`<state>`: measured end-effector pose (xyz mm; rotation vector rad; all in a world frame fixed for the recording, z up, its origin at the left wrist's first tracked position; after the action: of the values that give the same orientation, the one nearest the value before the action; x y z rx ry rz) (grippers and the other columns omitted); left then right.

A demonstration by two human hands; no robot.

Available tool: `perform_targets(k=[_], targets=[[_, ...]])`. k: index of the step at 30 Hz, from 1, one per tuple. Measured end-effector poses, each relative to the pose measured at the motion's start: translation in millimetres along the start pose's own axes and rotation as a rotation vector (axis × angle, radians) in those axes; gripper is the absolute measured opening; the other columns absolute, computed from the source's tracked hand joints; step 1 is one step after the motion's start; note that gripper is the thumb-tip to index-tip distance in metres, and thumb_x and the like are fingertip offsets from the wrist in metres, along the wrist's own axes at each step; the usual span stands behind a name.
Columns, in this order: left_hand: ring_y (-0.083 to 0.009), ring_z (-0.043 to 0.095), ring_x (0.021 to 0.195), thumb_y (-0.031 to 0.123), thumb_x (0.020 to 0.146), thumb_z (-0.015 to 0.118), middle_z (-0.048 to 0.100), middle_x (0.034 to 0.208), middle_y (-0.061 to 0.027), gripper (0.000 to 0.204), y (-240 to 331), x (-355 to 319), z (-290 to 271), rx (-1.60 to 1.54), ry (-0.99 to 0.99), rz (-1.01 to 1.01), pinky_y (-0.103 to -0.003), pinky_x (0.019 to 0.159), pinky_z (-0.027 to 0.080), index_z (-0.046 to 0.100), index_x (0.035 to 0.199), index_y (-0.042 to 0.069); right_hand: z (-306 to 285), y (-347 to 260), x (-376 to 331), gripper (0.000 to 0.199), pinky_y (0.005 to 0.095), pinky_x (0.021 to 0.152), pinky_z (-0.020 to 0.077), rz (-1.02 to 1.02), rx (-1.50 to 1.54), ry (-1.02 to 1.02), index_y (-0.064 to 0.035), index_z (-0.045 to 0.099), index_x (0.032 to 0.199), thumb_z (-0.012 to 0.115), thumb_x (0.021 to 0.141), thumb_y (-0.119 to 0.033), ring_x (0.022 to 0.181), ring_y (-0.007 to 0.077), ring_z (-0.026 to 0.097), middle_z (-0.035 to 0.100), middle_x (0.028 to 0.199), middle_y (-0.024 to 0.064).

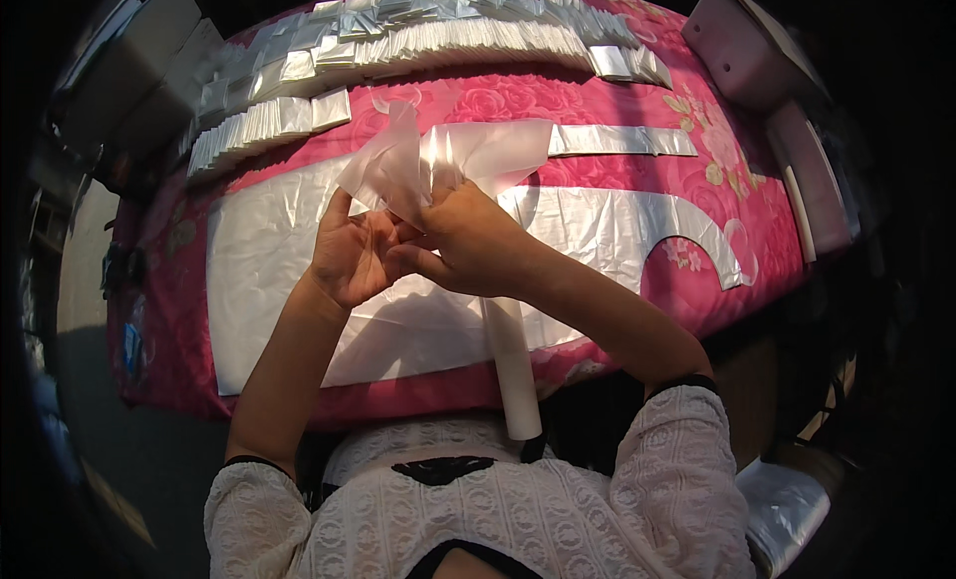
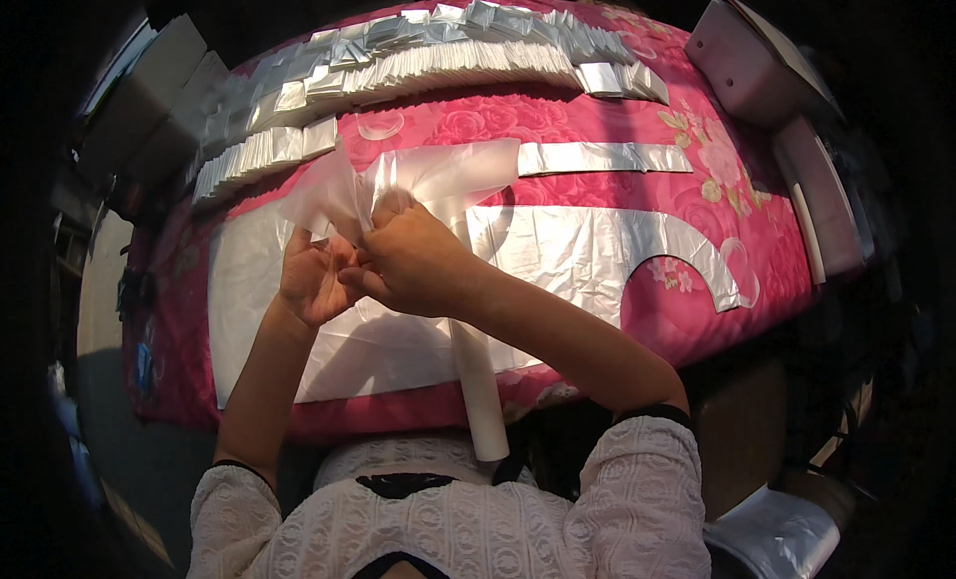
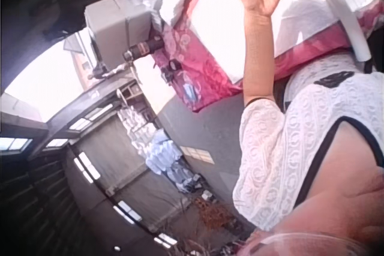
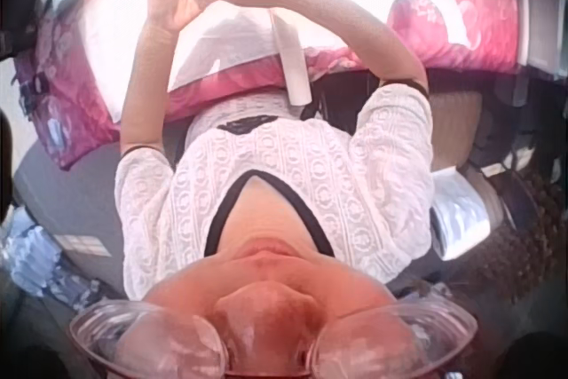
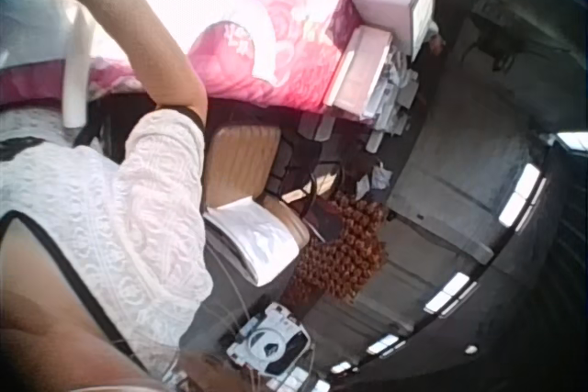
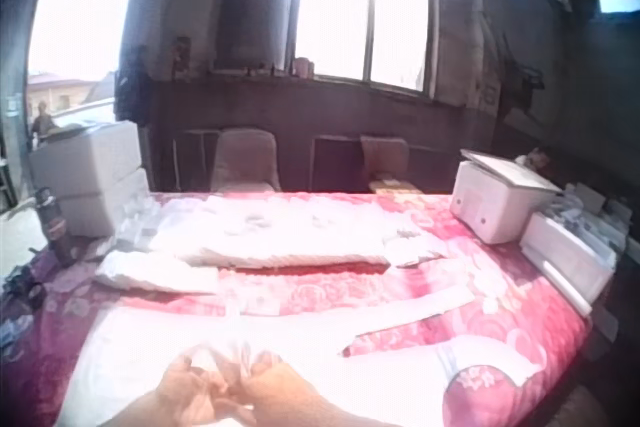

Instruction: The person unrolls a roll of white paper on a table covered with a pink cloth, tears off a sheet, and folds it into a small packet. This process is repeated multiple times, creating a stack of folded paper packets.

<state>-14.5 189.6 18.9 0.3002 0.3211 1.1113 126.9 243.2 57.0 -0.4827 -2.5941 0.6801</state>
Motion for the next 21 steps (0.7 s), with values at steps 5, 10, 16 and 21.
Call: perform_targets(k=[5, 10, 16, 21], targets=[[-0.0173, 0.064, 0.080, 0.021, 0.086, 0.058, 0.064, 0.091, -0.0100, 0.031, 43.2, -56.4, -44.8, 0.444, 0.478, -0.027, -0.026, 0.060, 0.054, 0.055, 0.109, 0.002, 38.9, 0.5, -6.2, 0.087, 0.0506, 0.109, 0.0111, -0.188, -0.204, -0.125, -0.0081, 0.028, 0.139, 0.052, 0.076, -0.064, 0.134, 0.0422, 0.010, 0.019, 0.144, 0.0222], [-0.0109, 0.061, 0.076, 0.013, 0.080, 0.065, 0.065, 0.089, -0.0084, 0.036, 53.4, -86.0, -49.0, 0.983, 0.509, -0.225, -0.017, 0.065, 0.046, 0.054, 0.111, -0.002, 13.4, 60.2, -11.1, 0.097, 0.0473, 0.109, 0.0068, 0.005, -0.173, 0.001, -0.0072, 0.014, 0.143, 0.039, 0.076, -0.073, 0.135, 0.0429, 0.007, 0.017, 0.145, 0.0220], [-0.0149, 0.062, 0.082, 0.011, 0.080, 0.066, 0.065, 0.092, -0.0123, 0.039, 72.1, -118.3, -67.1, 0.971, 0.680, -0.282, -0.024, 0.071, 0.050, 0.052, 0.112, -0.005, -119.5, 243.3, -75.6, 0.083, 0.0472, 0.082, 0.0382, 0.591, -0.315, 0.535, 0.0104, 0.054, 0.090, 0.034, 0.082, -0.070, 0.084, 0.0439, 0.054, 0.056, 0.087, 0.0299], [-0.0130, 0.060, 0.075, 0.012, 0.080, 0.065, 0.064, 0.090, -0.0125, 0.035, 86.9, -143.8, -80.2, 0.860, 0.785, -0.272, -0.026, 0.069, 0.049, 0.052, 0.109, -0.002, -196.5, 250.5, -136.6, 0.065, 0.0315, 0.102, 0.0270, 1.124, 0.640, 1.304, -0.0021, 0.040, 0.131, 0.045, 0.088, -0.050, 0.122, 0.0209, 0.040, 0.044, 0.131, 0.0136]])
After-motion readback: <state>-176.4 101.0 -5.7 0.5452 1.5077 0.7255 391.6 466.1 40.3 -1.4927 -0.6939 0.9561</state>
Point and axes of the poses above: each hand's wrist, its own x-axis towards the middle knuckle, its own z-axis out of the palm, y = z × x, the point moved 2 cm from there along x, towards the middle knuckle
